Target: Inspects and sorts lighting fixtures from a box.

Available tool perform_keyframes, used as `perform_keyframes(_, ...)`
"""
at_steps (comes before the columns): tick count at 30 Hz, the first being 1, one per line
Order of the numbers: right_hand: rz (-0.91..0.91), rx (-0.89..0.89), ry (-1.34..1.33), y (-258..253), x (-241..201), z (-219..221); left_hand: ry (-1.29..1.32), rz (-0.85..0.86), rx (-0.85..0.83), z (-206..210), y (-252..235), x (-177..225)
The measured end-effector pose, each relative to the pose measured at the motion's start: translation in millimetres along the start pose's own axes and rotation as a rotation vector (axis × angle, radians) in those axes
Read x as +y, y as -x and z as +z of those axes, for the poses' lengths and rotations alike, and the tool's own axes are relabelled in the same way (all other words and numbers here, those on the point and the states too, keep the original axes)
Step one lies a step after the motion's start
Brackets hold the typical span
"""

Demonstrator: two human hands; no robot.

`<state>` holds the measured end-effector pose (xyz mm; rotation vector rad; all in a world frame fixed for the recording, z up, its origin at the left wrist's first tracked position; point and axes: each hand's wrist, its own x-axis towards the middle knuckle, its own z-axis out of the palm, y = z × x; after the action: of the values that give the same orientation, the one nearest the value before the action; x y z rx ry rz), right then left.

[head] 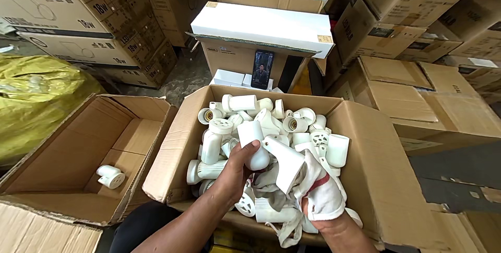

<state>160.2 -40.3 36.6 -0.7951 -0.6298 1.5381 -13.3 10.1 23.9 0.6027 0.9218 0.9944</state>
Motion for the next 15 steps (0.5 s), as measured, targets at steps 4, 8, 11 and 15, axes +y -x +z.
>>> perform_keyframes(4, 0.017, 0.030, 0.014, -1.4, -0.9, 3.8, -0.002, 0.003, -0.001, -0.6, 0.3, -0.1)
perform_keyframes(8, -0.033, 0.004, 0.023, 2.8, 1.9, -2.4, -0.010, 0.010, 0.002, 0.5, 0.6, 0.7)
perform_keyframes(11, -0.032, 0.024, 0.028, 4.1, 2.4, -2.4, -0.007, 0.010, -0.004, -0.3, 0.2, 0.3)
perform_keyframes(15, -0.029, 0.014, 0.031, 3.4, 1.4, -1.2, -0.009, 0.011, 0.000, -0.3, 0.2, 0.4)
